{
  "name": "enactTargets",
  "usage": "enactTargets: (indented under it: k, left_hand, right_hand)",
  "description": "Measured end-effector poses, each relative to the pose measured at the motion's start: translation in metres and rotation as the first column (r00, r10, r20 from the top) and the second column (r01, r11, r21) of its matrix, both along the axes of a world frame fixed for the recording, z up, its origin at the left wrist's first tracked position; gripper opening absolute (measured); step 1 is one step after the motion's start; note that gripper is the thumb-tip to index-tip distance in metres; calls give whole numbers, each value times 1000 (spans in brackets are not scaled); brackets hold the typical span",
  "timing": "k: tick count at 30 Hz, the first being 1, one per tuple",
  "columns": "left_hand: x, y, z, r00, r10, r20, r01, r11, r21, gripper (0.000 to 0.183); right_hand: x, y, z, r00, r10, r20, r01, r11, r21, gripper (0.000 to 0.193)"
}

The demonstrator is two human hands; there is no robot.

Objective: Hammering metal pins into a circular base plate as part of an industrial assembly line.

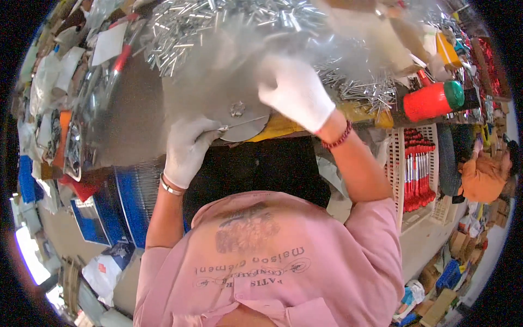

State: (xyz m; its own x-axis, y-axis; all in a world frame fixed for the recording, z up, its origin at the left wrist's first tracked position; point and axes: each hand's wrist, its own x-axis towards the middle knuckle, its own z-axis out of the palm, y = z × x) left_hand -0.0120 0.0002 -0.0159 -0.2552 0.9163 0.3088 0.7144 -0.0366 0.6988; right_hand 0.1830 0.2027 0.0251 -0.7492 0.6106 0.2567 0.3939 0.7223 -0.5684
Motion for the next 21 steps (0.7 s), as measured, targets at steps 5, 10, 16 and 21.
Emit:
enactTargets:
  k: [5,10,16,21]
  left_hand:
    - [-1,4,-2,1000,-20,22,20,1000,-18,13]
    - [-4,3,-5,999,-40,29,40,999,-9,14]
    - [-2,2,-5,1000,-30,-5,30,999,12,15]
    - [-4,3,-7,999,-34,-7,34,999,35,14]
  right_hand:
    - [-3,-62,-6,971,73,-226,-151,924,-351,10]
    - [-18,-66,-31,907,231,-352,-204,973,112,18]
    - [-20,-66,-40,932,234,-278,-219,972,83,20]
    - [-21,-64,-32,940,290,-179,-256,947,193,13]
